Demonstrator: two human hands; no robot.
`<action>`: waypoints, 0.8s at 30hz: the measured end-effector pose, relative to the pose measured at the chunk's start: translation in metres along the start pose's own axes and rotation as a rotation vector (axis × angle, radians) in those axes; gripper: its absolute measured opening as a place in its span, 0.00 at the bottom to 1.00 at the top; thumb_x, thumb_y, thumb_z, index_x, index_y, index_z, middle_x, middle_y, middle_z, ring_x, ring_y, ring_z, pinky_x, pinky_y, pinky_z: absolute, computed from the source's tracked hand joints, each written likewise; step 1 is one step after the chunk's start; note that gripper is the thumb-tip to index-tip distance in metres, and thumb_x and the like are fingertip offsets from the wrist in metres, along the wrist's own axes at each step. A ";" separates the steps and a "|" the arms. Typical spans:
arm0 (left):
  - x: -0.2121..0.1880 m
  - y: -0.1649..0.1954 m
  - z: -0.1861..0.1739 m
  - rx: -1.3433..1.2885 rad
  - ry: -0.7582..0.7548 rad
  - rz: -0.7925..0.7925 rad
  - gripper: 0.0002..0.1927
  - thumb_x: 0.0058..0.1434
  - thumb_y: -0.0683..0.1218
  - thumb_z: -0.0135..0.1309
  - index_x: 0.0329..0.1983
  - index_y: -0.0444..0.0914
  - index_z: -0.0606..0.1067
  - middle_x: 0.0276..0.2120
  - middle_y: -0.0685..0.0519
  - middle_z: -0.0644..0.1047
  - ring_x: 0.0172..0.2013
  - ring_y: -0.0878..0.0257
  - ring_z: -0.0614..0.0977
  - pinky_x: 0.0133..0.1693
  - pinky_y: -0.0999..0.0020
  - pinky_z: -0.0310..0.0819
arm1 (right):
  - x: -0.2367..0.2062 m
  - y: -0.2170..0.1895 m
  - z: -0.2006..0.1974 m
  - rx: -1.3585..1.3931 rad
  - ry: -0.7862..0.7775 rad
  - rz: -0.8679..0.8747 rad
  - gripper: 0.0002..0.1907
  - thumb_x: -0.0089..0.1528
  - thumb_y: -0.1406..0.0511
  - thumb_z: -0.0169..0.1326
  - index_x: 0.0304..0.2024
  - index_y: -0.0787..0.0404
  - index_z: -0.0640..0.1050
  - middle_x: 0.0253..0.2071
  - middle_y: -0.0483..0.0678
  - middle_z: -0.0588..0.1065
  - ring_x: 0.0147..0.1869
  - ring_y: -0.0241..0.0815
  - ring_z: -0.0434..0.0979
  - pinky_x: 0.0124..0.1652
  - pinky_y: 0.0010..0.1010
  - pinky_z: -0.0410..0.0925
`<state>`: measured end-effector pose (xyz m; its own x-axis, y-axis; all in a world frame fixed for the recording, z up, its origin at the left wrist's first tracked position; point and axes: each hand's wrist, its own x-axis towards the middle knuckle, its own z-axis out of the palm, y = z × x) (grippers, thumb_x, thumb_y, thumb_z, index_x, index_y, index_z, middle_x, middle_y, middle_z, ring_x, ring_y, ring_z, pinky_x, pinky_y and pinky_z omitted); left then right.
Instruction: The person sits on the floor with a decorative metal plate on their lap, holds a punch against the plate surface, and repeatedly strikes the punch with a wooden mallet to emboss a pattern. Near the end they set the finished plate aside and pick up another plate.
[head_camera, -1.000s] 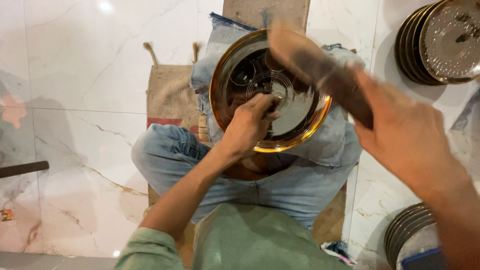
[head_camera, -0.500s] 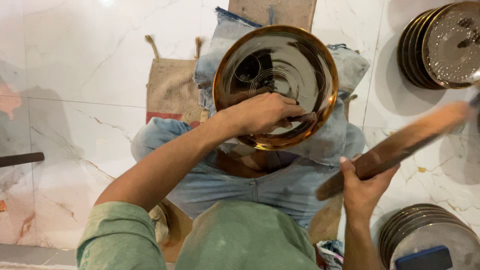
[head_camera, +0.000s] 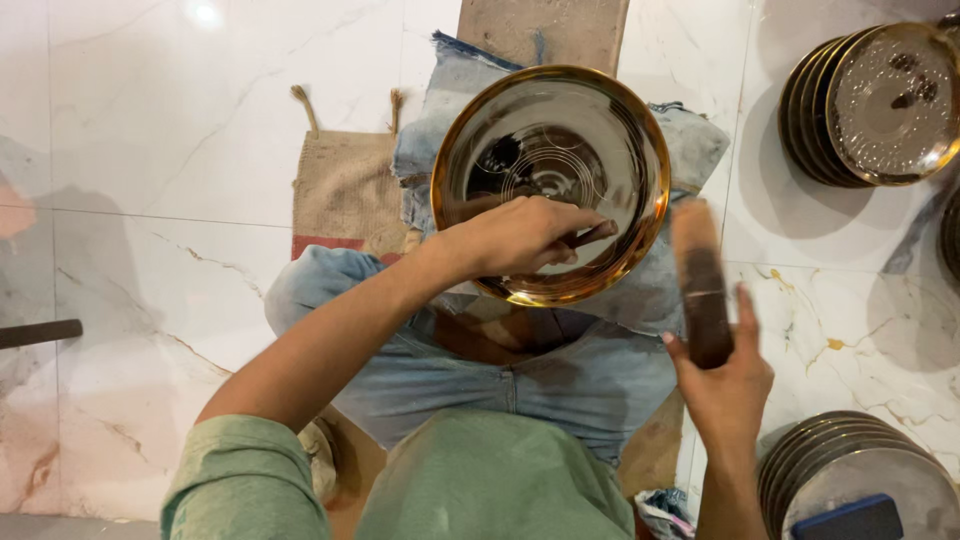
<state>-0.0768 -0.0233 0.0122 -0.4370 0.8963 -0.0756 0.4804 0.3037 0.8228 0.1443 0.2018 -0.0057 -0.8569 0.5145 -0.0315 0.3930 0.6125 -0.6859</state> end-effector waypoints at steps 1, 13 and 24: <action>0.001 0.000 -0.001 -0.013 -0.029 -0.019 0.26 0.59 0.40 0.58 0.63 0.40 0.72 0.50 0.48 0.81 0.47 0.50 0.85 0.46 0.53 0.77 | 0.002 0.000 0.000 0.171 0.042 -0.059 0.46 0.57 0.67 0.67 0.73 0.64 0.59 0.51 0.59 0.73 0.49 0.48 0.78 0.47 0.39 0.73; -0.005 -0.009 0.005 0.017 0.040 0.077 0.26 0.58 0.40 0.59 0.61 0.39 0.73 0.50 0.47 0.81 0.49 0.47 0.83 0.47 0.52 0.76 | 0.019 -0.009 -0.001 -0.081 -0.132 -0.131 0.43 0.58 0.65 0.66 0.72 0.57 0.62 0.49 0.58 0.77 0.44 0.53 0.81 0.43 0.45 0.75; -0.044 0.000 0.043 -0.044 0.598 -0.157 0.21 0.61 0.34 0.55 0.59 0.36 0.71 0.46 0.41 0.79 0.47 0.44 0.82 0.47 0.53 0.77 | 0.107 -0.111 -0.047 -0.615 -0.421 -0.535 0.43 0.58 0.62 0.61 0.75 0.45 0.62 0.50 0.55 0.78 0.42 0.59 0.82 0.41 0.48 0.75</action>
<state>-0.0252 -0.0488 -0.0091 -0.8567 0.5014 0.1208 0.3495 0.3921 0.8509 0.0247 0.2172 0.1016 -0.9791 -0.1167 -0.1665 -0.0860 0.9797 -0.1811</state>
